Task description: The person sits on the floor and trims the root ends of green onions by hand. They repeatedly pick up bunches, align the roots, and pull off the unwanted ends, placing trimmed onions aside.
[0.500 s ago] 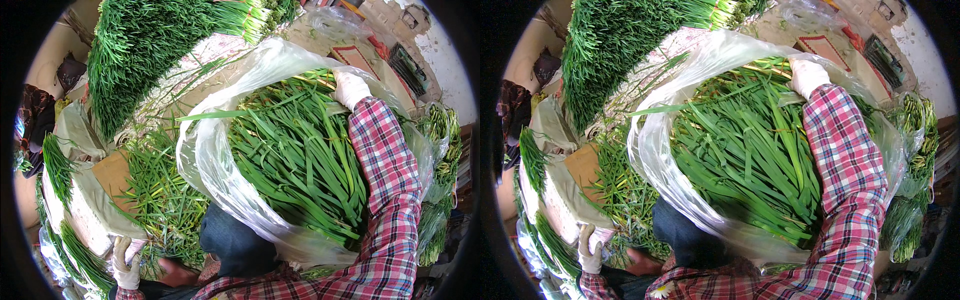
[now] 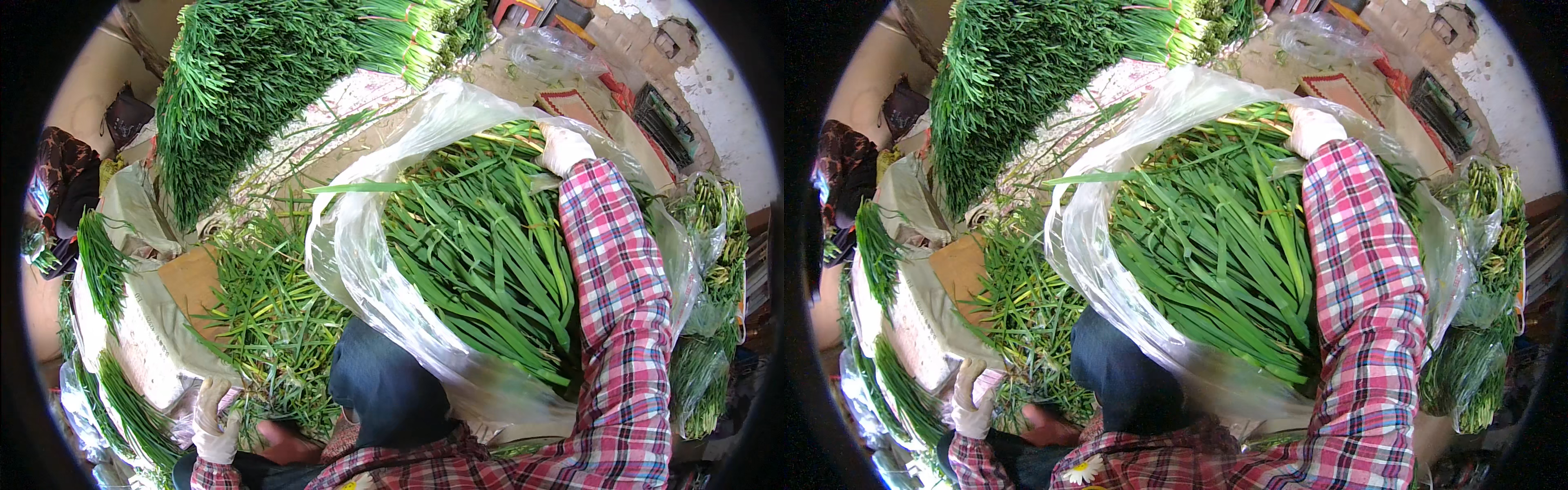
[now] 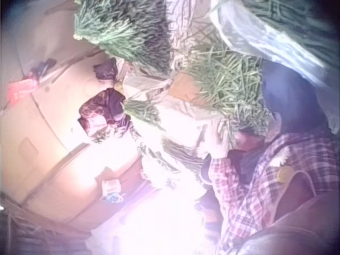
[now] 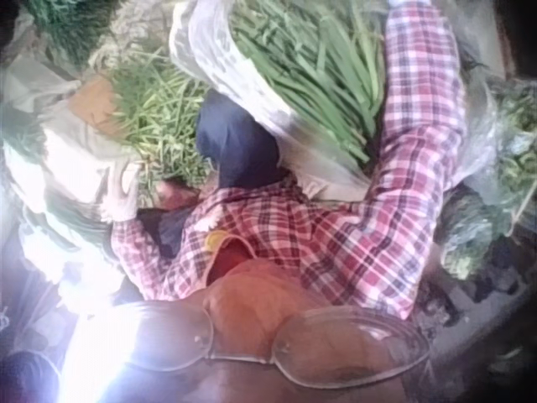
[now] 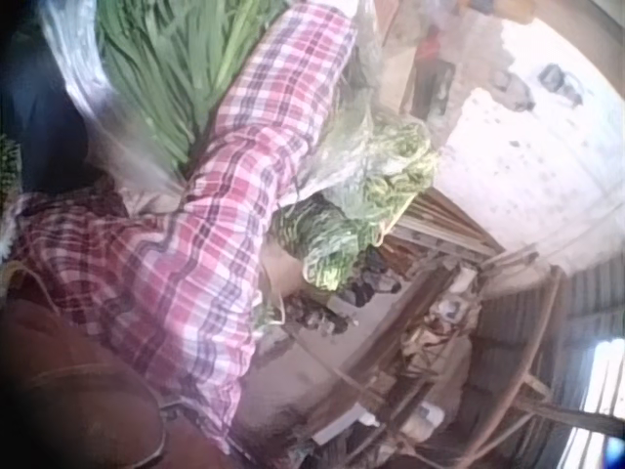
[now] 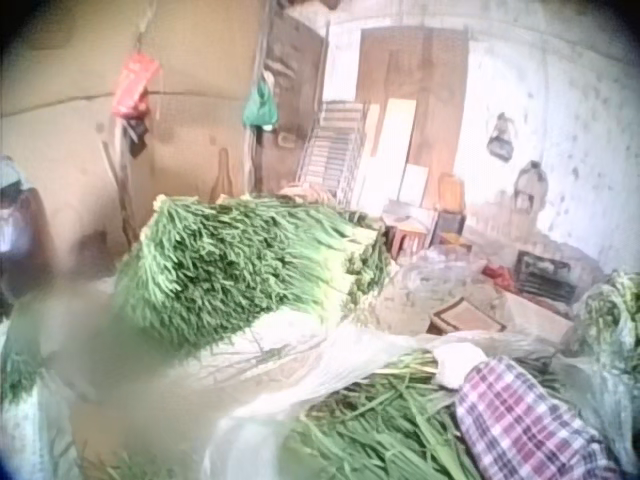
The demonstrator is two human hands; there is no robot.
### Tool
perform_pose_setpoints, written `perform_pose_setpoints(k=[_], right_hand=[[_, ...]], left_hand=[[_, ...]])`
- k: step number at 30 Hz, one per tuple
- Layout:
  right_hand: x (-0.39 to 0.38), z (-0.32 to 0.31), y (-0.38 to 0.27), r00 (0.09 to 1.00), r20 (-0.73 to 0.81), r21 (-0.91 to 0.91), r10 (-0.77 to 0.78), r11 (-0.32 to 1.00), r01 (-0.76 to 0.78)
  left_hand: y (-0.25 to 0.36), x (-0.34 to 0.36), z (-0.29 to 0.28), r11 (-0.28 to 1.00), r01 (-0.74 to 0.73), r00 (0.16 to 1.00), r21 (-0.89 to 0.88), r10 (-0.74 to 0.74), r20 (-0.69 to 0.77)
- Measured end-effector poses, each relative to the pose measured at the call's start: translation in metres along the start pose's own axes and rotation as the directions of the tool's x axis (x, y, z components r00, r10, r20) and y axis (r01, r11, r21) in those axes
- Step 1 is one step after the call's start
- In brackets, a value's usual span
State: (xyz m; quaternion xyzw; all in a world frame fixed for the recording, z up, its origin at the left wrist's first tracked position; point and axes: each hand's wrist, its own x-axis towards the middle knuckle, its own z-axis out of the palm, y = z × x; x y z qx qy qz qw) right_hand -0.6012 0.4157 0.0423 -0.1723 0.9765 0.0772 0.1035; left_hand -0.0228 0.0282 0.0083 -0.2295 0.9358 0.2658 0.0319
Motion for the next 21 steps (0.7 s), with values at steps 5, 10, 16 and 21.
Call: perform_pose_setpoints(k=[5,10,16,21], right_hand=[[-0.025,-0.022,0.001,0.984,-0.146,-0.095,-0.1,0.992,0.087],[-0.097,-0.083,0.007,0.996,-0.057,-0.037,-0.071,0.997,0.069],[-0.168,-0.101,0.033,0.97,-0.148,0.22,-0.194,0.949,0.224],[-0.213,-0.065,0.034,0.915,-0.283,0.488,-0.288,0.778,0.396]], left_hand=[[0.02,0.021,0.012,0.998,-0.06,0.997,-0.001,0.06,-0.044],[0.046,0.028,0.0,0.958,-0.265,0.963,-0.107,0.257,-0.085],[0.114,0.042,-0.011,0.861,-0.477,0.877,-0.177,0.454,-0.158],[0.158,0.048,-0.004,0.773,-0.53,0.847,-0.348,0.502,-0.176]])
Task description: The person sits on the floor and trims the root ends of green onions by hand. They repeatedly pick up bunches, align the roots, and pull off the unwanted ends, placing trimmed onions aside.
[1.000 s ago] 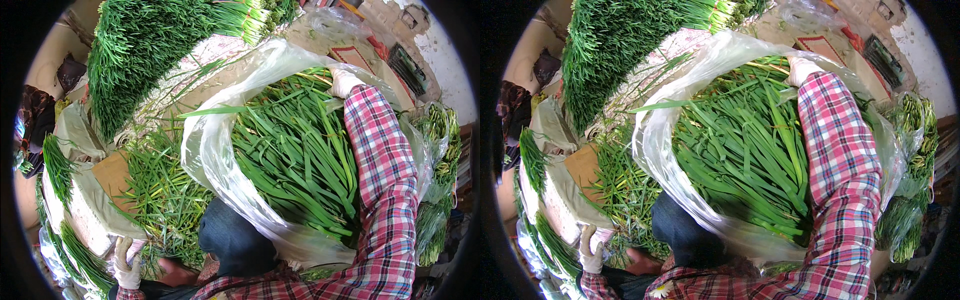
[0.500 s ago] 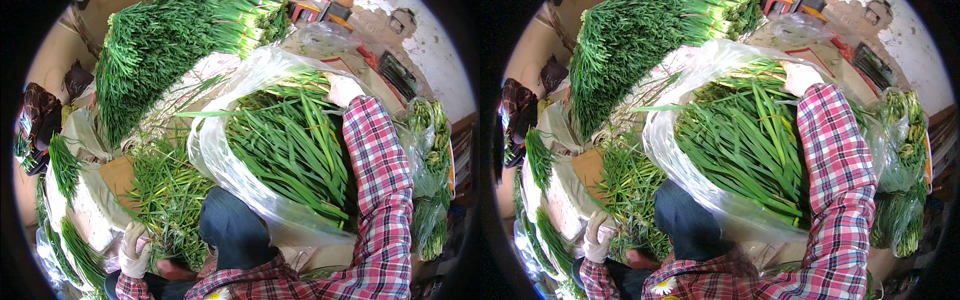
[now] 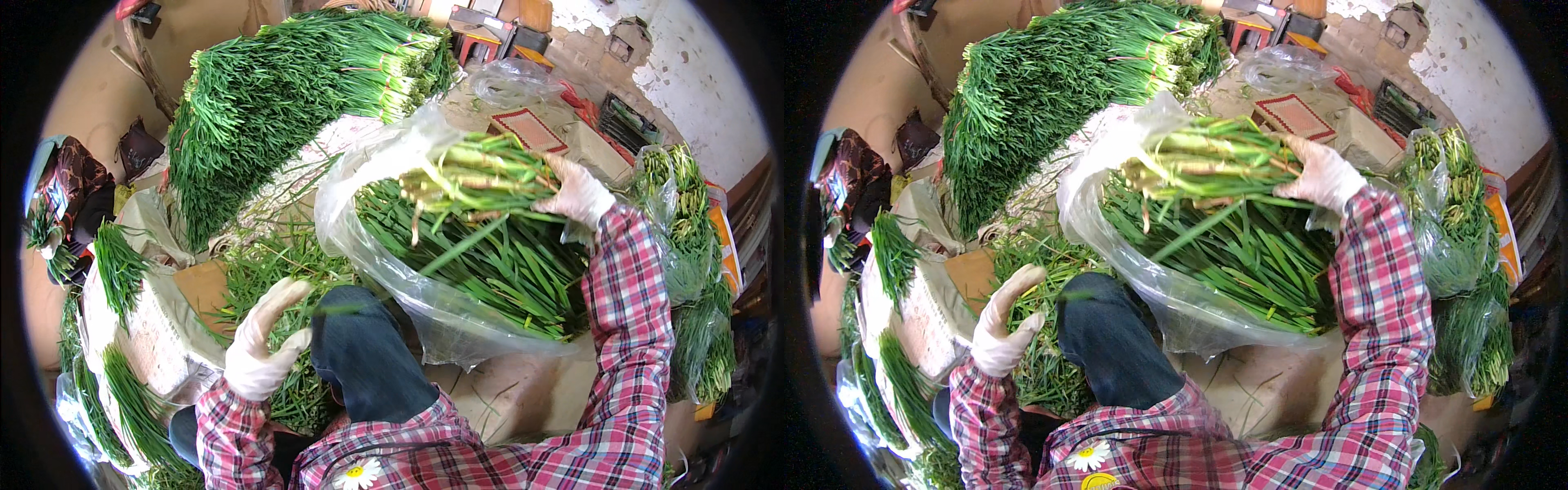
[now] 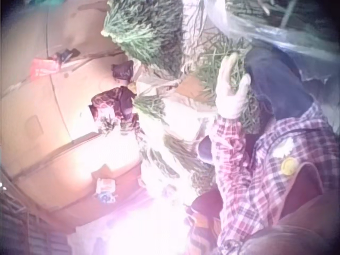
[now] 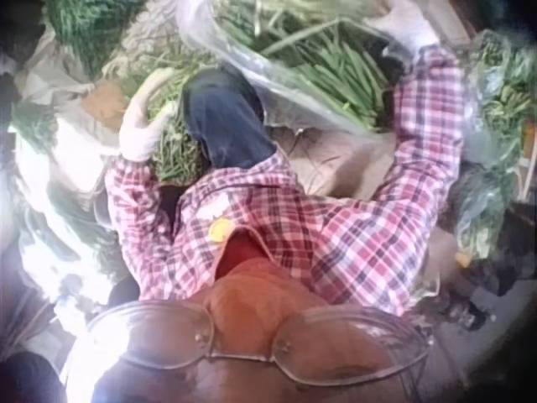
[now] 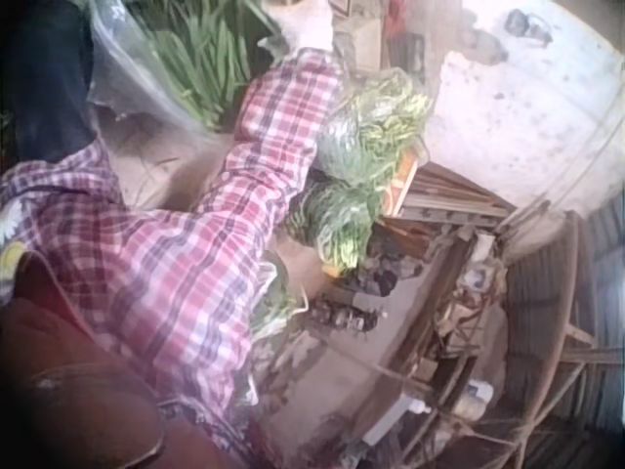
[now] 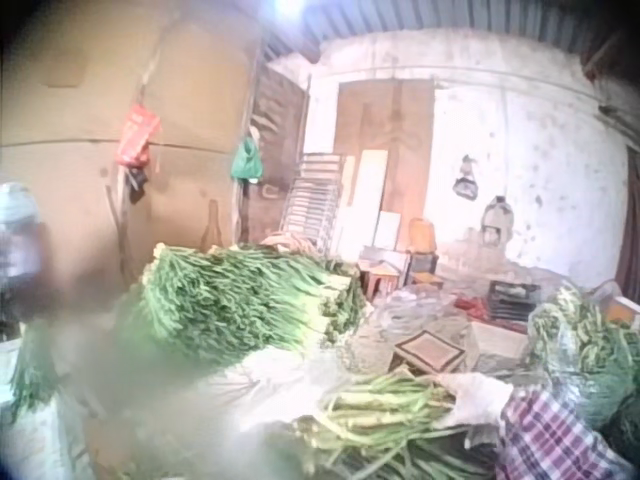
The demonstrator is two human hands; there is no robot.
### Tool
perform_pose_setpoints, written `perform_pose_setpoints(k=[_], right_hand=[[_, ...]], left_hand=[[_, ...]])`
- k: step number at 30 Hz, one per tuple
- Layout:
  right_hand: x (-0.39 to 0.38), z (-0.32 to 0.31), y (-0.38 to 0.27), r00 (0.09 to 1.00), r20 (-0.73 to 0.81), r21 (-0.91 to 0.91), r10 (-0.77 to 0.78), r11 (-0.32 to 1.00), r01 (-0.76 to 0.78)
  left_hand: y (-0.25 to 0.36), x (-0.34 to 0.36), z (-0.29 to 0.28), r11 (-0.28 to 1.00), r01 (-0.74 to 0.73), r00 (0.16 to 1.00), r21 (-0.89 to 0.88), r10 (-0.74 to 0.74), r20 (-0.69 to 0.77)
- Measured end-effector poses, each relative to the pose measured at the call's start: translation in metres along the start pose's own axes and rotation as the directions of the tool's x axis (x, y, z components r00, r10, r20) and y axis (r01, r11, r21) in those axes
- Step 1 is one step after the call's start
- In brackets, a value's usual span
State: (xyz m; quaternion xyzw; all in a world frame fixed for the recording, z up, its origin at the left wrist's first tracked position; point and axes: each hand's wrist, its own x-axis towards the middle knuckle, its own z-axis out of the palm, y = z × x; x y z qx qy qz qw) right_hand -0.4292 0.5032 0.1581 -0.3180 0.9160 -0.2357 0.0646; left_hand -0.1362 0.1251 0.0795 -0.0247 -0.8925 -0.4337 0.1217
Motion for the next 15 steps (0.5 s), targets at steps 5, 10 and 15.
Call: perform_pose_setpoints(k=[5,10,15], right_hand=[[-0.021,0.04,-0.002,0.912,0.208,-0.359,-0.354,0.84,0.408],[-0.022,0.043,0.004,0.949,0.133,-0.377,-0.286,0.871,0.315],[-0.026,0.044,0.005,0.962,0.122,-0.342,-0.245,0.899,0.273]], left_hand=[[0.006,0.036,0.032,0.973,-0.039,0.993,-0.227,0.062,0.096],[0.0,0.064,0.057,0.976,-0.169,0.971,0.137,0.141,0.195],[0.008,0.101,0.056,0.954,-0.268,0.942,0.134,0.288,-0.174]])
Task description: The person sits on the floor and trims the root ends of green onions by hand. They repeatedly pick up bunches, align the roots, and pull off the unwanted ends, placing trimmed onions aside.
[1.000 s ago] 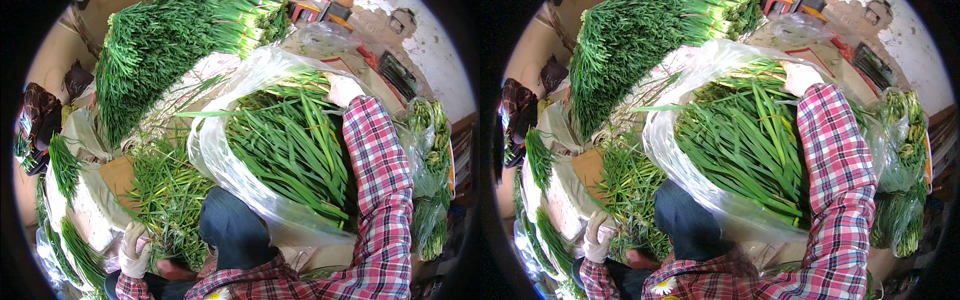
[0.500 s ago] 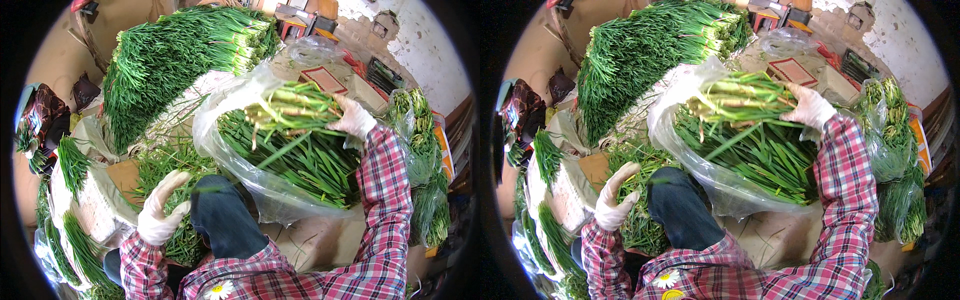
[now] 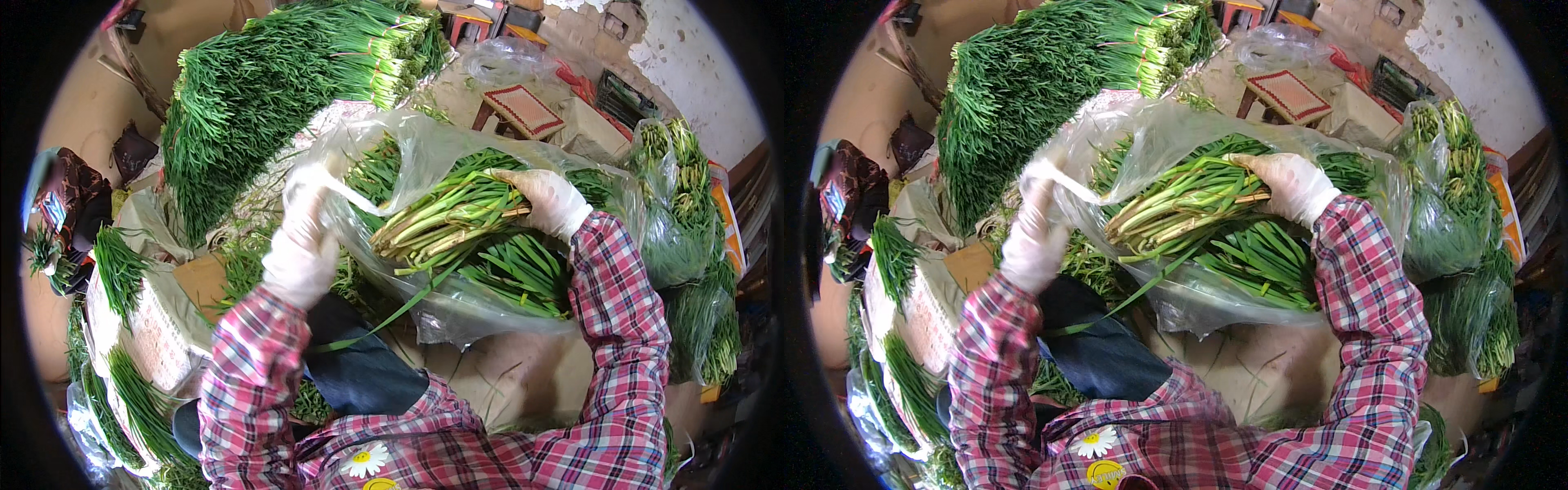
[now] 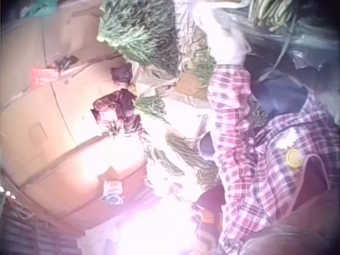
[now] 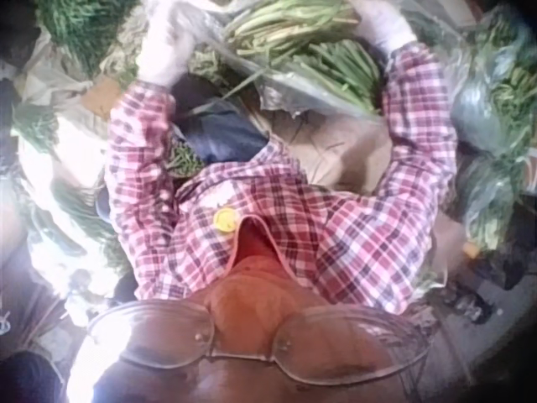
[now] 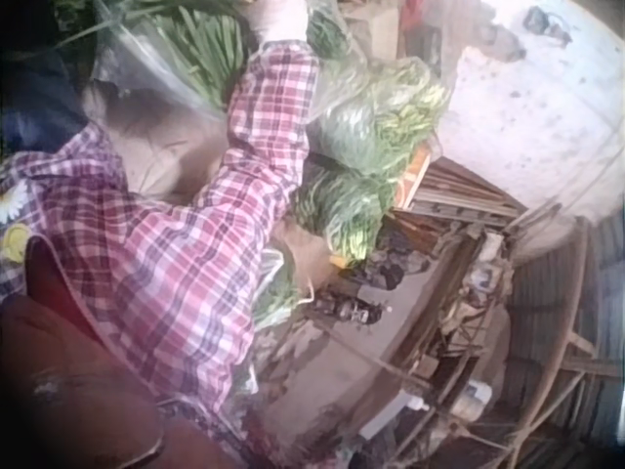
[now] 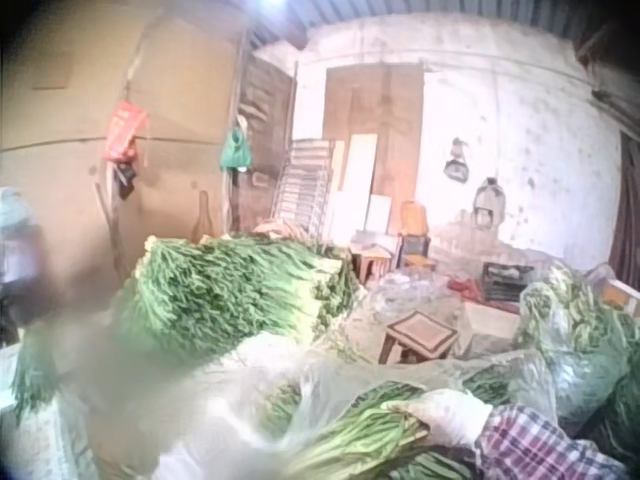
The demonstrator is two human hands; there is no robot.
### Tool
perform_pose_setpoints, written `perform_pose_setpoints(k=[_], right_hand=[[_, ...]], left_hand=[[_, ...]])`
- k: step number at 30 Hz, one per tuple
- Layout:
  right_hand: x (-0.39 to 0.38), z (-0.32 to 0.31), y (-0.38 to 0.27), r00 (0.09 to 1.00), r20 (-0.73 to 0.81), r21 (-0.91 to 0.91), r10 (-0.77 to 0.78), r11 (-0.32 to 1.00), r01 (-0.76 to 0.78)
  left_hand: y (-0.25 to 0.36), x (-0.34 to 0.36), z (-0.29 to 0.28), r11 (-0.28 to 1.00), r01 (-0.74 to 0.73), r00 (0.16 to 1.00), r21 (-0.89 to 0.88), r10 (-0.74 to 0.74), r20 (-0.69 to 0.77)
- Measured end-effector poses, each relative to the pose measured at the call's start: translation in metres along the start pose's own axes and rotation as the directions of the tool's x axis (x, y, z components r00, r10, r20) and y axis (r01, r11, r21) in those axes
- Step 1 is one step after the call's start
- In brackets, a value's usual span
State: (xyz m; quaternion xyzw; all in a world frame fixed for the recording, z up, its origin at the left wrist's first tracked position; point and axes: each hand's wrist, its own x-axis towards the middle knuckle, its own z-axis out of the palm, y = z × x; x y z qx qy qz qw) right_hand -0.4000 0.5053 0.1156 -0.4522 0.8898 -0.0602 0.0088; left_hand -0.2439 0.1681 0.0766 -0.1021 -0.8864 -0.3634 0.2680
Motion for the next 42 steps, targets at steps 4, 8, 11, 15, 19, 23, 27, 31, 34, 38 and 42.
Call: perform_pose_setpoints(k=[4,8,11,15,19,23,27,31,34,38,42], right_hand=[[0.0,0.005,0.001,1.0,-0.026,-0.007,-0.016,1.0,0.016],[-0.004,0.007,0.005,0.996,-0.061,0.003,-0.059,0.998,0.059],[-0.007,0.009,0.005,0.993,-0.101,-0.004,-0.069,0.998,0.069],[-0.007,0.011,0.004,0.948,-0.255,-0.005,-0.19,0.981,0.195],[-0.004,0.008,0.005,0.936,-0.315,0.081,-0.157,0.978,0.192],[-0.003,0.003,0.005,0.919,-0.391,0.167,-0.042,0.979,0.116],[-0.002,0.0,0.004,0.939,-0.291,0.36,0.186,0.93,-0.073],[-0.001,-0.006,0.006,0.938,-0.302,0.395,0.173,0.918,-0.042],[0.001,-0.01,0.008,0.944,-0.267,0.377,0.194,0.922,-0.083],[0.009,-0.012,0.002,0.969,-0.143,0.288,0.199,0.946,-0.152],[0.007,-0.028,-0.018,0.984,-0.012,-0.089,0.177,0.98,-0.178]], left_hand=[[-0.021,0.051,-0.024,0.786,0.286,0.835,-0.547,-0.485,-0.259],[-0.04,0.059,-0.048,0.501,0.483,0.72,-0.718,-0.694,0.001],[-0.032,0.048,-0.051,0.535,0.713,0.689,-0.453,-0.656,0.308],[0.002,0.044,-0.041,0.595,0.541,0.837,-0.594,-0.449,0.313],[0.028,0.049,-0.018,0.891,0.289,0.939,-0.349,-0.193,0.283],[0.029,0.054,0.01,0.683,0.654,0.723,-0.325,-0.438,0.534],[0.03,0.046,0.029,0.147,0.7,0.705,-0.699,-0.296,0.644],[0.037,0.044,0.034,0.01,0.656,0.738,-0.754,-0.217,0.639],[0.045,0.042,0.04,-0.154,0.623,0.731,-0.767,-0.234,0.641],[0.058,0.038,0.055,-0.391,0.483,0.8,-0.783,-0.167,0.576],[0.065,0.03,0.065,-0.474,0.394,0.742,-0.788,-0.342,0.577]])
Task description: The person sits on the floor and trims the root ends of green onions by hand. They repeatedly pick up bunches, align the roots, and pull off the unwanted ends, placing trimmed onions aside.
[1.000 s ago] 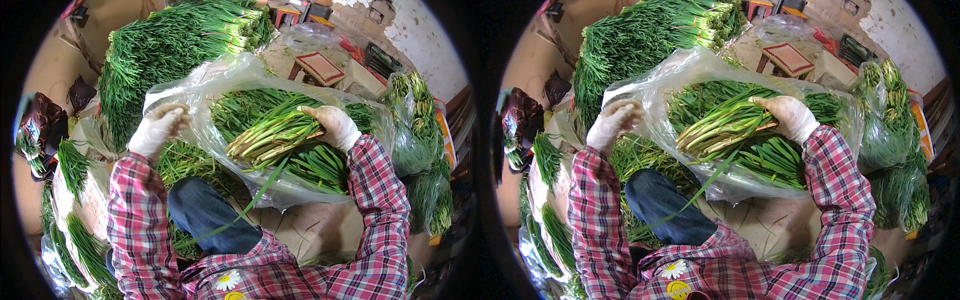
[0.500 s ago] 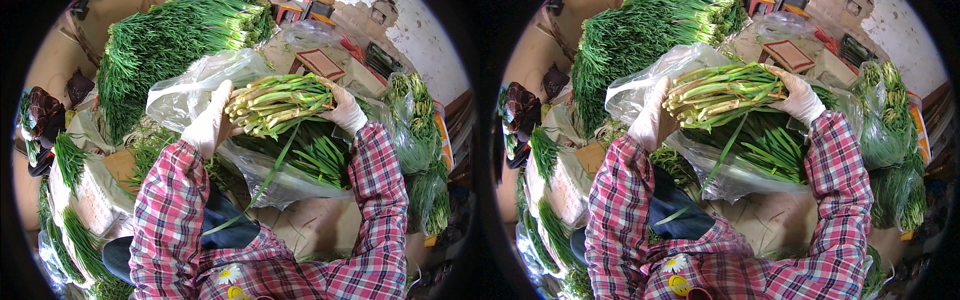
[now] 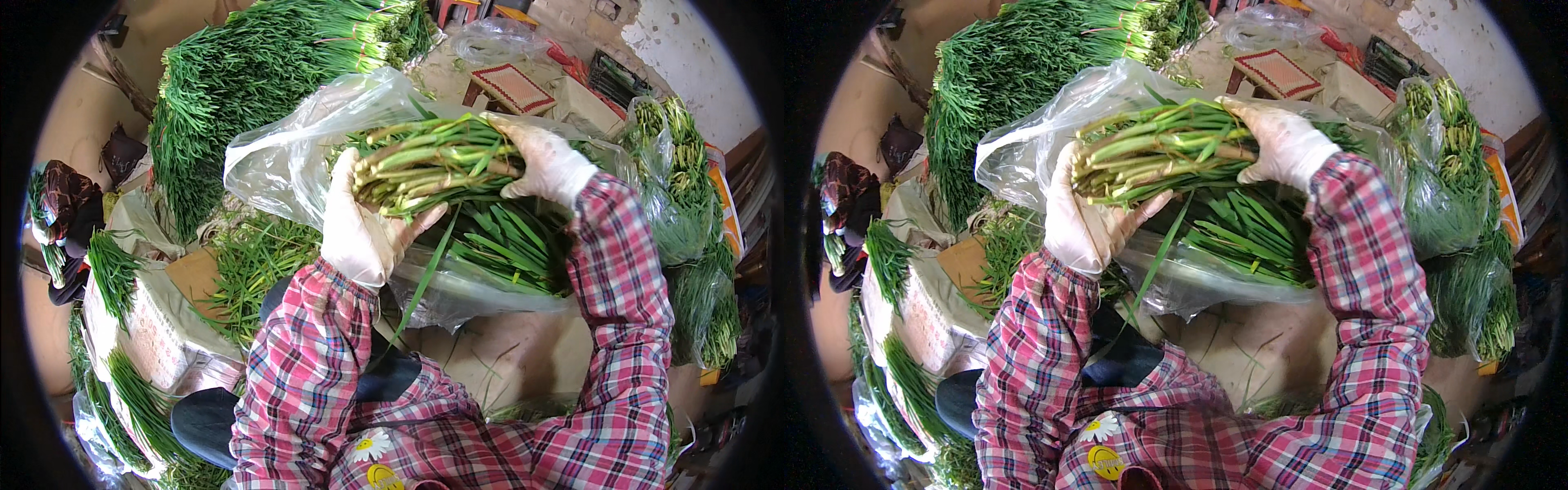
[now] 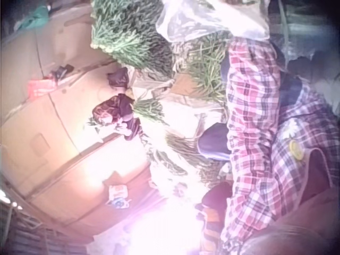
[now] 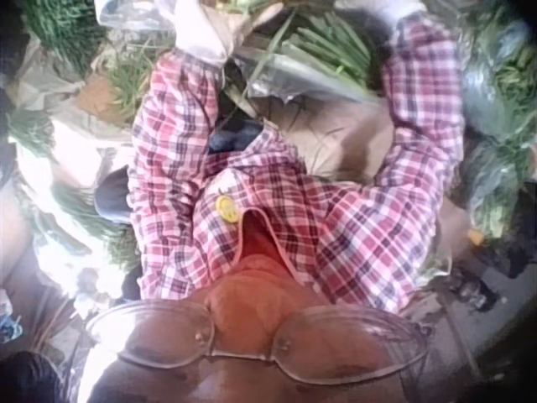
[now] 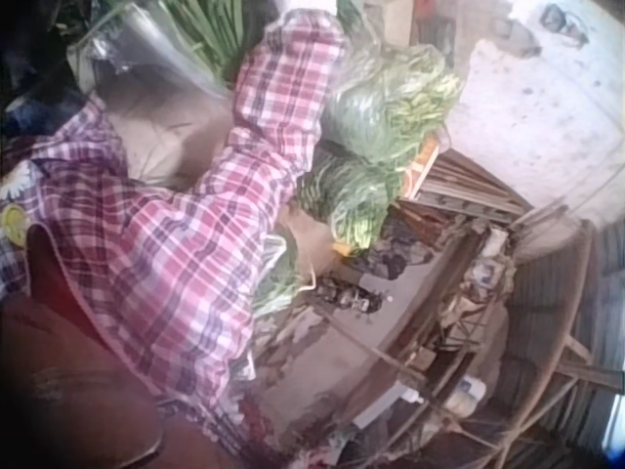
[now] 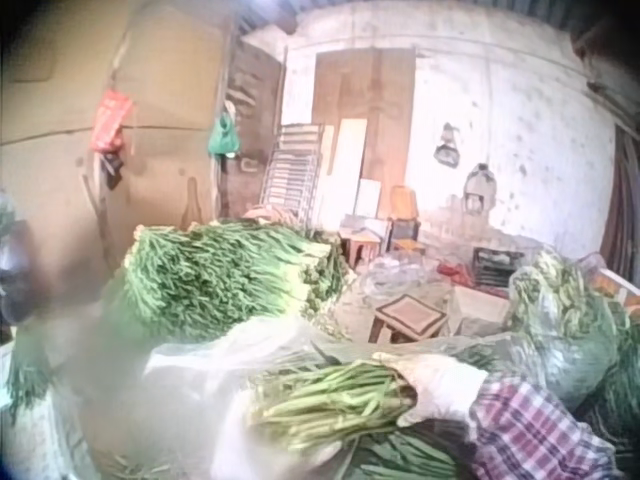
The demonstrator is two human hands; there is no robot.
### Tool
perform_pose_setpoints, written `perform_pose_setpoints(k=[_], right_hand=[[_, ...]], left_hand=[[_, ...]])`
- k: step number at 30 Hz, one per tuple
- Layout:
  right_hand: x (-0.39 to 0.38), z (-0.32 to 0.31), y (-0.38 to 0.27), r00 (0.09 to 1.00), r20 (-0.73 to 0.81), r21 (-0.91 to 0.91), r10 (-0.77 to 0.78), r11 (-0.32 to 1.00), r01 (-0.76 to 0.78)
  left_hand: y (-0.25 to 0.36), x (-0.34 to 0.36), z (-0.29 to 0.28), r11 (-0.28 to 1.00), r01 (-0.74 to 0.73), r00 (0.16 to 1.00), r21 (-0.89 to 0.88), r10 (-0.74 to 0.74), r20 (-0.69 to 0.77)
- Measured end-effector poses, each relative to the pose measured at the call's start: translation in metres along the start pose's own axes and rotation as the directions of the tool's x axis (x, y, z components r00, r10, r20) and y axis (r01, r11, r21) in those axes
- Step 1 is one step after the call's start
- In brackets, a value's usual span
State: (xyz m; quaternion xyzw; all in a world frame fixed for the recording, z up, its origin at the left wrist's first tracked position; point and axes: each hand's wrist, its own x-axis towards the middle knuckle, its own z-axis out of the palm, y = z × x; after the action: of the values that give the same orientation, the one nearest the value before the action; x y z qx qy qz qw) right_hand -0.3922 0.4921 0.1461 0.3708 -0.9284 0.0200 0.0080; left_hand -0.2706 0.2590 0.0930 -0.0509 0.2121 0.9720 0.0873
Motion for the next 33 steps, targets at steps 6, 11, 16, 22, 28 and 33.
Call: perform_pose_setpoints(k=[6,11,16,22,28,33], right_hand=[[-0.029,-0.063,-0.029,0.893,-0.33,-0.086,-0.307,0.952,0.295],[0.011,-0.023,-0.082,0.939,-0.07,-0.212,-0.336,0.925,0.315],[0.027,0.012,-0.092,0.914,-0.147,-0.119,-0.378,0.924,0.363],[0.034,0.018,-0.07,0.809,-0.363,-0.009,-0.463,0.869,0.494],[0.04,0.017,-0.059,0.819,-0.467,0.163,-0.334,0.878,0.451],[0.039,0.004,-0.034,0.805,-0.549,0.747,-0.226,0.3,0.593]], left_hand=[[-0.003,-0.002,-0.002,0.996,-0.036,0.993,0.077,0.045,-0.112],[-0.005,-0.003,0.002,0.993,-0.065,0.997,0.102,0.068,-0.025],[-0.014,-0.006,0.006,0.97,-0.142,0.979,0.195,0.168,-0.12],[0.001,-0.009,0.003,0.306,-0.119,0.975,0.945,0.216,0.053],[0.041,-0.028,0.021,-0.191,-0.498,0.837,0.846,0.149,0.527],[0.091,-0.032,0.036,0.362,-0.405,0.875,0.839,0.419,0.242]])
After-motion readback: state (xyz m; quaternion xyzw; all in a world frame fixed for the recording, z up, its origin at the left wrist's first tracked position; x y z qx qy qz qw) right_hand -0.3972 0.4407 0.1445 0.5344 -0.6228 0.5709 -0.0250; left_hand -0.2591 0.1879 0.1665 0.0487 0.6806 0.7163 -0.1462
